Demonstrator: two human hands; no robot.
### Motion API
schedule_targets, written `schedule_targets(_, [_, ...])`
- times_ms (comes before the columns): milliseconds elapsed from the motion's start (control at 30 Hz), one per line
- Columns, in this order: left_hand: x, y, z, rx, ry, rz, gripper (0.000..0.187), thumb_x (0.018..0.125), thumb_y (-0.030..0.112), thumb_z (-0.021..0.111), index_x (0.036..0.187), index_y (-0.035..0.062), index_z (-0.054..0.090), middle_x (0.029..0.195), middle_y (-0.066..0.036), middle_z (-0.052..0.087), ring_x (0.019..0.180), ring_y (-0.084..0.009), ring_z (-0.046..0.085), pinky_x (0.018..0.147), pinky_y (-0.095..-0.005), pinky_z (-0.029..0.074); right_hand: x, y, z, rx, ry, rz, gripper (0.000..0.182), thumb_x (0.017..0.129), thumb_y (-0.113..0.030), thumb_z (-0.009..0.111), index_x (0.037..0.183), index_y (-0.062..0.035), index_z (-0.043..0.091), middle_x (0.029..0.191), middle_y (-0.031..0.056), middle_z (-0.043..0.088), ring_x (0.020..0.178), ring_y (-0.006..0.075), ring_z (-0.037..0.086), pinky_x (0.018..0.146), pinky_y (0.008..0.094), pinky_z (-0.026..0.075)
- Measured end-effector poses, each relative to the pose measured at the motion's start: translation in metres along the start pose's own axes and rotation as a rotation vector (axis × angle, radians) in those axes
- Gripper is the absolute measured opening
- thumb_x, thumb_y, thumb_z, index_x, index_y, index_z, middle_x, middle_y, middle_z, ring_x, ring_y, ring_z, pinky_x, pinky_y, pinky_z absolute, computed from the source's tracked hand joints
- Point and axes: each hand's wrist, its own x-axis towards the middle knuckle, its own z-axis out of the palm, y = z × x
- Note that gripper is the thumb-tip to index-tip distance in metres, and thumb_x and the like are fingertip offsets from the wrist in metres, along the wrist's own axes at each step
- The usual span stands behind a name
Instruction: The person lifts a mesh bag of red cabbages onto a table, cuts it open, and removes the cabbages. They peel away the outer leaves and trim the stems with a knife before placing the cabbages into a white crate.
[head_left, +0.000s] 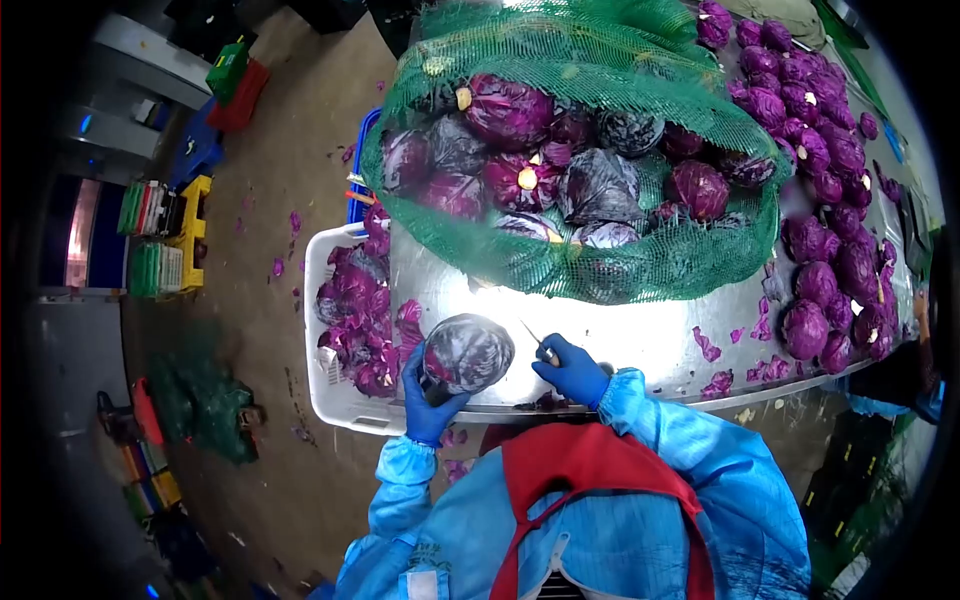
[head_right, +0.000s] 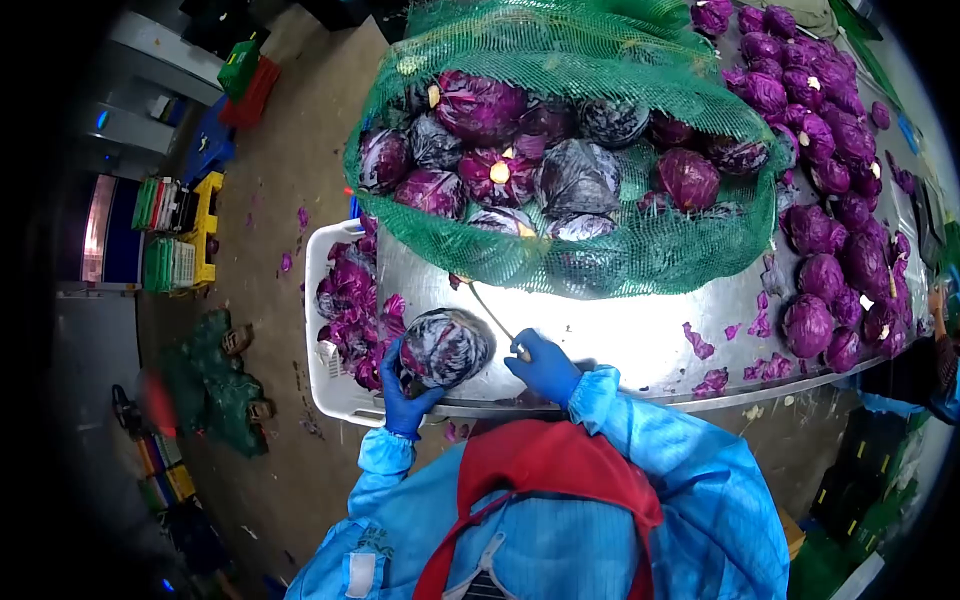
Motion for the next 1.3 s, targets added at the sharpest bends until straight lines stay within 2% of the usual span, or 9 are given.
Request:
schedule_targets(100, [-0.005,0.004,0.012,-0.171,0.125,-0.010,0.095,0.061,0.009,0.081,0.137,0.0058,0.025,0.131,-0.013,0.038,0.120,-0.0264,0.042,0.102,-0.0378,0.037,0.002,0.018,0.006,-0.172,-0.034,-0.233,0.021,0.081,-0.021,0.061,0.096,-0.0061,0.056,0.083,0.0163,0.055,0.079,0.0344,0.056,0.071,0.0418,0.044])
schedule_targets(233, [0.010,-0.004,0.033,-0.102,0.322,-0.113,0.094,0.060,0.009,0.082,0.136,0.0038,0.026,0.132,-0.013,0.037,0.119,-0.0241,0.041,0.102,-0.0352,0.035,0.011,0.017,0.019,-0.333,-0.014,-0.293,0.021,0.085,-0.025,0.056,0.096,-0.0067,0.055,0.087,0.0178,0.058,0.080,0.0369,0.059,0.070,0.0449,0.046])
schedule_targets(367, [0.022,0.007,0.037,0.037,0.317,-0.119,0.095,0.060,0.005,0.082,0.136,0.0011,0.026,0.131,-0.014,0.036,0.117,-0.0237,0.042,0.103,-0.0346,0.035,0.015,0.020,0.036,-0.367,-0.061,-0.285,0.022,0.087,-0.027,0.052,0.099,-0.0081,0.050,0.087,0.0189,0.060,0.075,0.0384,0.060,0.066,0.0475,0.047])
schedule_targets(467, [0.028,0.015,0.040,-0.038,0.330,-0.205,0.094,0.061,0.005,0.082,0.135,-0.0003,0.025,0.131,-0.015,0.036,0.118,-0.0239,0.042,0.101,-0.0341,0.037,0.016,0.016,0.037,-0.398,-0.044,-0.297,0.022,0.088,-0.026,0.051,0.099,-0.0078,0.048,0.085,0.0192,0.060,0.073,0.0386,0.060,0.064,0.0480,0.047])
schedule_targets(833, [0.061,0.001,0.021,0.296,0.168,-0.180,0.091,0.060,0.023,0.085,0.130,-0.0035,0.033,0.123,-0.017,0.041,0.111,-0.0267,0.046,0.094,-0.0358,0.041,0.040,0.009,0.039,-0.591,-0.019,-0.119,0.020,0.087,-0.021,0.049,0.096,-0.0033,0.046,0.077,0.0185,0.060,0.066,0.0389,0.060,0.059,0.0492,0.046])
schedule_targets(1067, [0.083,0.007,0.019,0.138,0.146,-0.280,0.081,0.062,0.020,0.085,0.125,-0.0024,0.039,0.117,-0.014,0.048,0.105,-0.0223,0.051,0.091,-0.0338,0.043,0.083,0.030,0.049,-0.558,0.000,-0.174,0.025,0.086,-0.021,0.050,0.099,-0.0007,0.046,0.076,0.0224,0.061,0.069,0.0406,0.061,0.062,0.0505,0.047])
schedule_targets(1167, [0.086,0.015,0.014,0.070,0.086,-0.313,0.078,0.061,0.019,0.085,0.122,-0.0017,0.041,0.115,-0.013,0.050,0.103,-0.0207,0.052,0.090,-0.0334,0.044,0.077,0.016,0.049,-0.524,-0.028,-0.019,0.024,0.084,-0.019,0.054,0.097,0.0005,0.047,0.085,0.0252,0.059,0.077,0.0438,0.058,0.068,0.0502,0.047])
schedule_targets(1267, [0.083,0.005,0.011,0.143,0.045,-0.244,0.075,0.061,0.019,0.085,0.120,-0.0009,0.042,0.112,-0.013,0.051,0.101,-0.0198,0.052,0.089,-0.0331,0.044,0.068,0.000,0.049,-0.527,-0.048,0.085,0.024,0.084,-0.019,0.053,0.094,0.0011,0.047,0.082,0.0263,0.060,0.077,0.0430,0.060,0.067,0.0498,0.047])
schedule_targets(1300, [0.082,0.006,0.013,0.138,0.043,-0.254,0.083,0.062,0.021,0.084,0.127,-0.0020,0.037,0.115,-0.015,0.052,0.103,-0.0236,0.053,0.091,-0.0350,0.044,0.070,0.012,0.053,-0.600,0.014,-0.035,0.023,0.087,-0.018,0.046,0.100,0.0007,0.050,0.084,0.0256,0.062,0.078,0.0404,0.062,0.071,0.0486,0.048])
